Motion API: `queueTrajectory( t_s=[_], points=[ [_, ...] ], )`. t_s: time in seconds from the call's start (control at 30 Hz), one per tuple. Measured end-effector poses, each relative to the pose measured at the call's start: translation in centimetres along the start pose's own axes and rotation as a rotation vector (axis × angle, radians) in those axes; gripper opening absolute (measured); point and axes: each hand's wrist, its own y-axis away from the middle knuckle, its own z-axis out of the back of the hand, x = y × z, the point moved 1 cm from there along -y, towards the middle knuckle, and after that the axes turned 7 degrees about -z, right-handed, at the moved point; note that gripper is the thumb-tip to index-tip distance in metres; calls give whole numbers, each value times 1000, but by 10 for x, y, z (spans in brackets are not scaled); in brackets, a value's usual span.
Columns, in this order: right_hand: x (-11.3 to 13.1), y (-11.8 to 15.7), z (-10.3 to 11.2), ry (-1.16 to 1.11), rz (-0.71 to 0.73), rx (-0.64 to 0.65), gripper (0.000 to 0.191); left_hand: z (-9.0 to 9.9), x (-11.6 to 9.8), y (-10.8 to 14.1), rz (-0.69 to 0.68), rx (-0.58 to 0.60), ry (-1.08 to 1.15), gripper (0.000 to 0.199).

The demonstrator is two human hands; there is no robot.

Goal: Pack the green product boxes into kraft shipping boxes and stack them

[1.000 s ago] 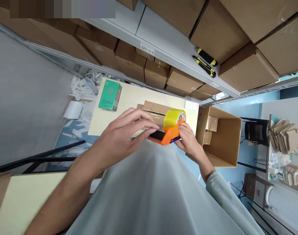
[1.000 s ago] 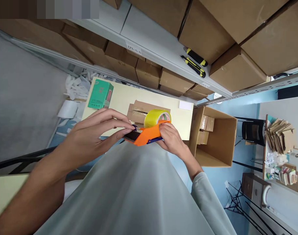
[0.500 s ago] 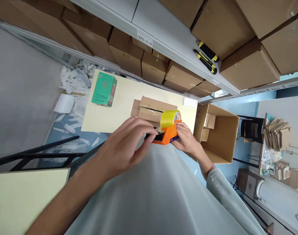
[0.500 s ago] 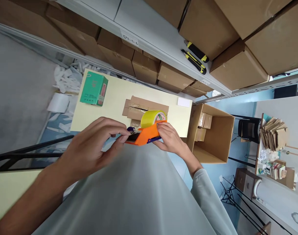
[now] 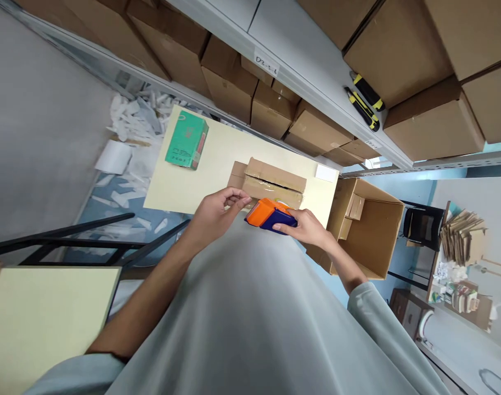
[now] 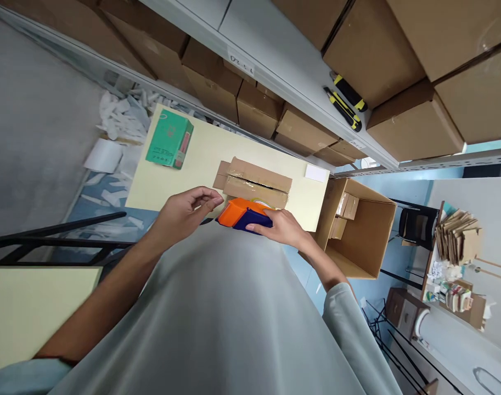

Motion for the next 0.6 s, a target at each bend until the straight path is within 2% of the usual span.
queueTrajectory(
  t_s=[0.1,0.2,0.33,0.47,0.6],
  points=[
    [-1,3,25,54,-85,121,62,7,12,-8,86,-91,70,33],
    [-8,0,53,109,-141,138,67,17,26,-23,114,-145,162,35],
    [-16,-24,79,110,-171,162,68,8,52,-52,206,-163,400,34],
    [-22,-56,86,13,-208,226,70,-12,77,-73,276,-174,562,33],
    [-31,-78,82,-44,-214,264,71,-19,96,-83,326,-195,599,30]
  ],
)
